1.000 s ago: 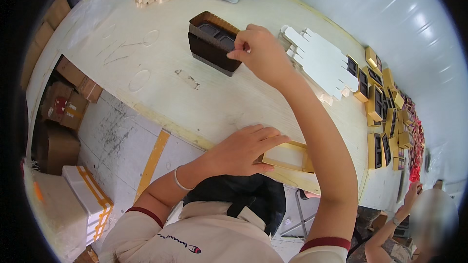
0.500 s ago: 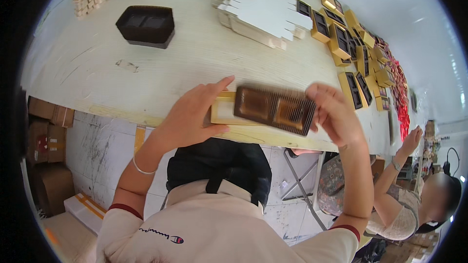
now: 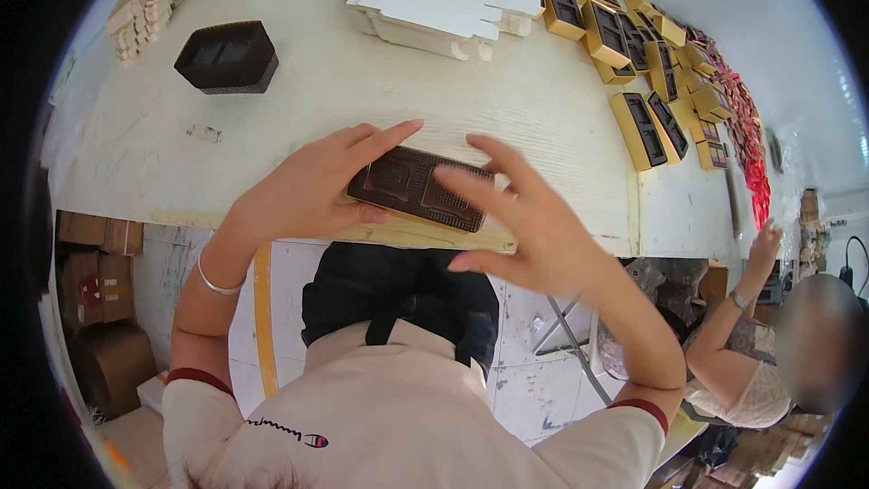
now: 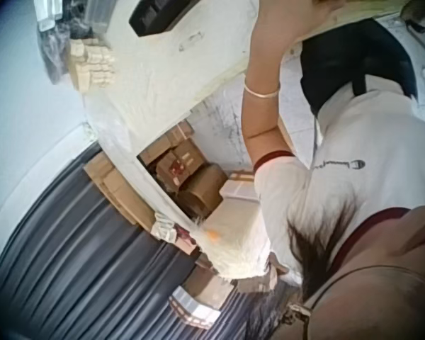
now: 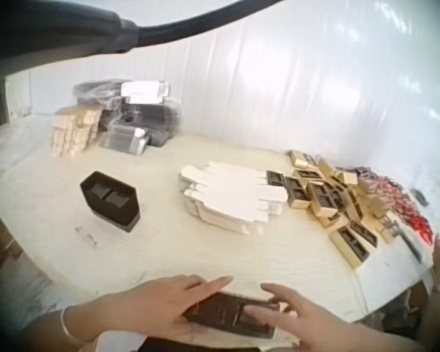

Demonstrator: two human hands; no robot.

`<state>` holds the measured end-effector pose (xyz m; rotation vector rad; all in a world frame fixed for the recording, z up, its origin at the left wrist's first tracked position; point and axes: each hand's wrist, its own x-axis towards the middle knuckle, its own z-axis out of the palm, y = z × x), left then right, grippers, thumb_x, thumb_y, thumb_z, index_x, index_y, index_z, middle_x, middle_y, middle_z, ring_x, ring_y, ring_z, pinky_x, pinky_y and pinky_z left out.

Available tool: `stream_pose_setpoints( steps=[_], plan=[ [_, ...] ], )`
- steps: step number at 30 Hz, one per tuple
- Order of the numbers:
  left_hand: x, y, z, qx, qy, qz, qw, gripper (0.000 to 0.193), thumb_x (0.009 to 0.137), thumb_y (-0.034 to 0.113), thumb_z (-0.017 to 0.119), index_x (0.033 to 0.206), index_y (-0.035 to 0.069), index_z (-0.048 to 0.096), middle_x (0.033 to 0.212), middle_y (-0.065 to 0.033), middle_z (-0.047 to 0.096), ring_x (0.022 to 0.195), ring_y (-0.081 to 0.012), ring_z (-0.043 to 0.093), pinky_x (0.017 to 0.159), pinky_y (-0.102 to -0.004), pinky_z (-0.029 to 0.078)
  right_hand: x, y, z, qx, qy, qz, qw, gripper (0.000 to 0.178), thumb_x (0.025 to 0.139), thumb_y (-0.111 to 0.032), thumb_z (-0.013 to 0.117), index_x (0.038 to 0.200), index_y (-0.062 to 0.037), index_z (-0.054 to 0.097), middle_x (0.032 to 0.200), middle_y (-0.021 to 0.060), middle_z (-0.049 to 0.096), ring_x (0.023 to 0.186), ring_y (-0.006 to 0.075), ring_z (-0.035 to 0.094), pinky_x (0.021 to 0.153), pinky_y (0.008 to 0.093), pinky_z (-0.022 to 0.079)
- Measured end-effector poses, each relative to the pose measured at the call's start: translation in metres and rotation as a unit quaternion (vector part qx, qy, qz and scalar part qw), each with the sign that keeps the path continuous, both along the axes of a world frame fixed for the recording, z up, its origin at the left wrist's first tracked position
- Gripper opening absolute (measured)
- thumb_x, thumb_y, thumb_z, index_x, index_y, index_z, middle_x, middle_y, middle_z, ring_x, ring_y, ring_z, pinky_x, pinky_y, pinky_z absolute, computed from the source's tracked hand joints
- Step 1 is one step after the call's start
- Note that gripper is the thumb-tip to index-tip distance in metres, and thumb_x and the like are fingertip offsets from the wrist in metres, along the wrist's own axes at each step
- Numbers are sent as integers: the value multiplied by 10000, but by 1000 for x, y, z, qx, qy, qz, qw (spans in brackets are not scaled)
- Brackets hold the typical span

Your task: The person folds flat white cardboard pieces into small rectangular boxes and places dark rectangular inserts inside them. The person repeats this process multiple times, stacking the completed boxes on the table.

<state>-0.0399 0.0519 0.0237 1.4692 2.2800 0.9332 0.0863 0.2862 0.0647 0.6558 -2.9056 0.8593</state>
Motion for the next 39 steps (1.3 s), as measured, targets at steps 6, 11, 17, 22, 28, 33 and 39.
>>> stream_pose_setpoints(
  steps=[6,11,17,22,28,33,39],
  plan=[
    [-8,5,-3,-14,-19,-10,1000,947,686,151,800,1482,171,287,1179,-135,554,1050,-324,538,917,-394,448,6,13,6,-25,86,2,996,505,670,-5,724,1166,-70,650,1142,197,550,904,325,608,731,341,517],
    [-14,4,-8,-12,16,-43,999,858,685,163,800,1437,149,387,1243,-118,529,1096,-297,522,926,-385,443,15,13,8,-11,-29,-41,999,486,683,-90,777,1150,-57,650,1081,192,546,796,295,621,665,323,518],
    [-21,12,-6,-17,58,-70,996,802,696,277,794,1402,131,442,1380,-121,444,1146,-336,483,961,-414,431,-2,-19,-9,151,24,14,988,533,726,-293,752,1183,-60,607,1017,159,491,806,282,590,700,345,495],
    [-14,11,-23,37,117,-29,992,875,687,514,736,1418,148,424,1443,-153,371,1194,-385,434,1011,-465,387,-12,-3,-11,142,88,81,983,496,744,-263,730,1180,-58,614,1032,148,500,823,275,575,735,343,484],
    [-6,18,-22,19,130,-40,991,845,718,543,700,1422,170,421,1434,-168,372,1210,-401,418,1025,-479,371,-24,4,-23,54,97,113,987,409,721,-101,734,1115,-20,656,1006,123,520,717,228,582,605,314,499],
    [-2,20,-17,2,139,-29,990,868,680,542,722,1413,174,437,1421,-169,386,1212,-403,418,1010,-481,388,-22,-1,-37,161,258,148,941,307,708,-84,676,983,50,644,876,71,446,620,144,516,518,290,464],
    [-11,17,-12,0,135,-57,989,918,642,601,726,1400,158,455,1433,-163,378,1232,-400,411,1020,-481,382,-23,-8,-33,53,57,121,990,365,749,24,666,1112,-11,646,1113,126,539,769,225,609,657,332,513]
  ],
)
